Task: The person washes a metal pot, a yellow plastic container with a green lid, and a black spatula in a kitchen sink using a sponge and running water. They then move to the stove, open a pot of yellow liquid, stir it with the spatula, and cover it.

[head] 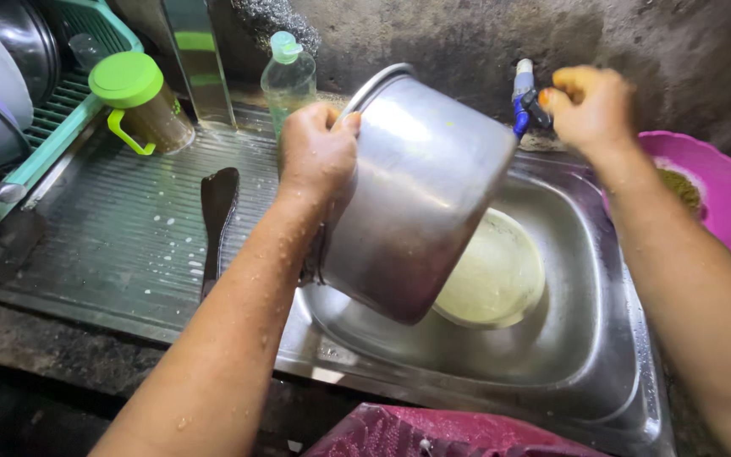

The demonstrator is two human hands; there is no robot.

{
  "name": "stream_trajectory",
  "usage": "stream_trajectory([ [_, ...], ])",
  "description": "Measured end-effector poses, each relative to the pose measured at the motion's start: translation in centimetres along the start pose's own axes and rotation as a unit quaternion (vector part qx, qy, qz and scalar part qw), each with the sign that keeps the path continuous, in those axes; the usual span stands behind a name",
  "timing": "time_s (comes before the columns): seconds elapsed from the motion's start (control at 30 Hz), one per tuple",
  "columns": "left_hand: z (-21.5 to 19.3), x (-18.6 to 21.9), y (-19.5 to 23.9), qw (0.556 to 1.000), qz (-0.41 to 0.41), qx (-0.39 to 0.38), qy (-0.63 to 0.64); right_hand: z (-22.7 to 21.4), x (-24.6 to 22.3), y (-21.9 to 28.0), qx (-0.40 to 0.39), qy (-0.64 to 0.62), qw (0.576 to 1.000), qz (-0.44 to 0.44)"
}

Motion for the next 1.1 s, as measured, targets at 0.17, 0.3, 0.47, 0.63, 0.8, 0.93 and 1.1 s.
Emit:
stream_trajectory([
  [0.17, 0.5, -1.8, 0.3, 0.997, -0.074, 0.022, -0.002, 0.2, 0.4, 2.6, -0.014, 0.068, 0.997, 0.044],
  [0.3, 0.8, -3.0, 0.2, 0.988, -0.14, 0.045, 0.047, 0.1, 0.7, 2.6, -0.021, 0.088, 0.993, 0.074],
  [0.47, 1.3, -3.1, 0.4, 0.971, -0.207, 0.041, 0.116, -0.1, 4.0, 3.2, 0.064, 0.108, 0.982, 0.138],
  [0.63, 0.6, -2.7, 1.2, 0.945, -0.27, 0.045, 0.178, 3.1, 11.1, 10.6, 0.056, 0.135, 0.936, 0.319],
  [0.8, 0.5, -2.5, 1.9, 0.928, -0.334, 0.009, 0.165, 9.3, 15.6, 28.7, -0.089, -0.13, 0.606, 0.78],
  [0.93, 1.6, -3.0, 1.3, 0.943, -0.294, 0.034, 0.151, 11.9, 17.2, 35.8, 0.001, -0.274, 0.59, 0.759],
  [1.1, 3.0, -4.1, 1.3, 0.962, -0.25, 0.052, 0.095, 10.6, 19.8, 35.3, 0.035, -0.24, 0.677, 0.695],
])
Point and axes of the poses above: each hand's wrist, its own y-axis away from the middle knuckle, its own z-axis out of the palm, x = y × z, the point moved 2 cm from there along -y, towards the middle knuckle, and after that the axes turned 12 degrees about -y, right-handed, at the moved point
